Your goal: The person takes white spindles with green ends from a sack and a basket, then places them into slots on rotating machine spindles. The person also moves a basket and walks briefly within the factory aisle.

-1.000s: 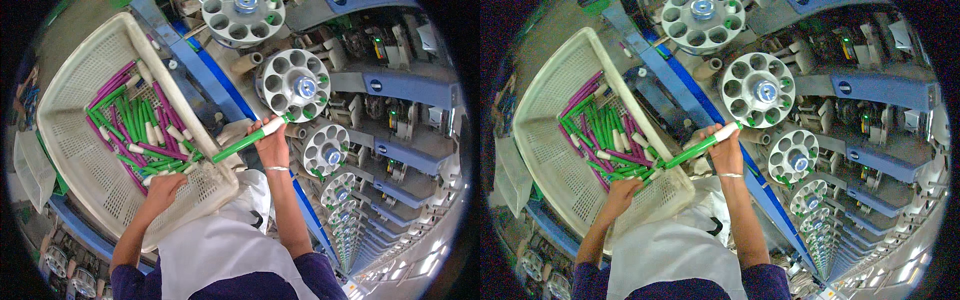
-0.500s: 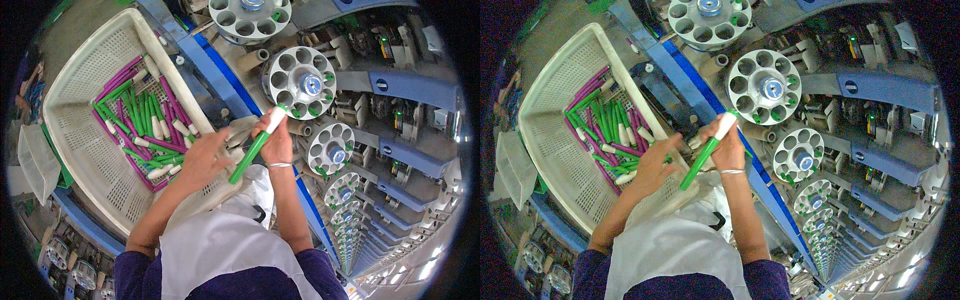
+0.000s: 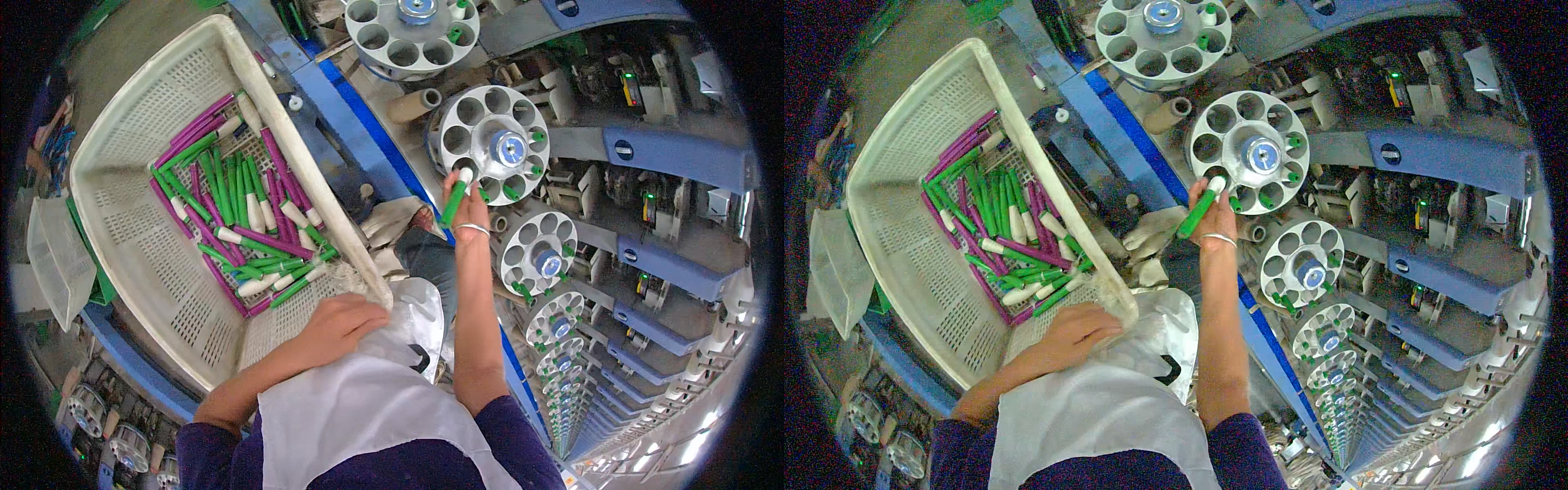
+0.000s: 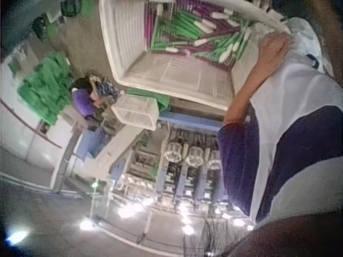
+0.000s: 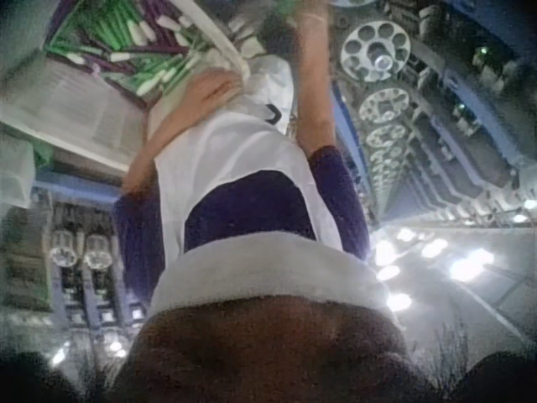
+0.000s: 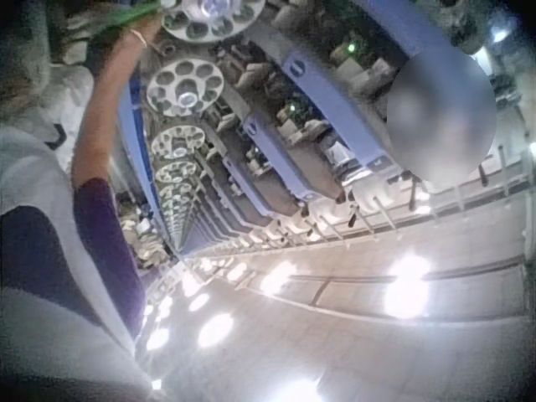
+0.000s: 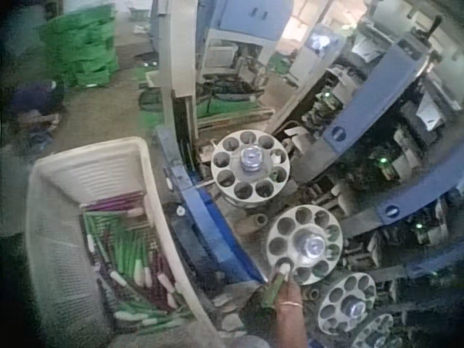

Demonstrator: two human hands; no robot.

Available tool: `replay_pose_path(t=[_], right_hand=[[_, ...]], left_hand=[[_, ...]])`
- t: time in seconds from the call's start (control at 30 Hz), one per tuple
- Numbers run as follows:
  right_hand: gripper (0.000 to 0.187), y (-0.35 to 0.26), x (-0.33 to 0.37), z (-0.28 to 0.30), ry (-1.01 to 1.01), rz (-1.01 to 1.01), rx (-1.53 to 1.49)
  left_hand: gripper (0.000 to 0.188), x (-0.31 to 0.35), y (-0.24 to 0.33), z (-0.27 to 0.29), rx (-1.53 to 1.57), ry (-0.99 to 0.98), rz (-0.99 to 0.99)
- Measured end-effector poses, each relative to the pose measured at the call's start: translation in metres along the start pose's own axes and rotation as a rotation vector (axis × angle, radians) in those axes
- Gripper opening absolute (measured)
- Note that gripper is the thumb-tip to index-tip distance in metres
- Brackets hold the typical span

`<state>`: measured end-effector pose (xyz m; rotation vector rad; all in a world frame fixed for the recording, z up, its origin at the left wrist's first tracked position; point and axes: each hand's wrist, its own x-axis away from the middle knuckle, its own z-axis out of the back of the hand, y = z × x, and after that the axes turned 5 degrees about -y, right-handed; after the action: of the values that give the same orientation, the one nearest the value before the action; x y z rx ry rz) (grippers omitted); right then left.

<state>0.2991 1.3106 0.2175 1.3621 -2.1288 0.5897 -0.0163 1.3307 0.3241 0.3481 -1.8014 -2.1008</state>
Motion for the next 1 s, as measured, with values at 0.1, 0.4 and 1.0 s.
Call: replay_pose_path(t=[0.1,0.4,1.0], right_hand=[[0.043,0.001,0.028,-0.011,-0.105,-0.197,-0.116],[0.022,-0.004,0.085,0.02,0.0,0.438,1.334],[0.03,-0.094,-0.021,-0.085,-0.201,1.263,2.888]], left_hand=[[0.014,-0.019,-0.001,-0.007,0.09,0.015,-0.06],[0.023,0.027,-0.042,0.028,1.024,0.07,0.31],[0.064,-0.058,-0.283,-0.026,-0.076,0.853,1.126]])
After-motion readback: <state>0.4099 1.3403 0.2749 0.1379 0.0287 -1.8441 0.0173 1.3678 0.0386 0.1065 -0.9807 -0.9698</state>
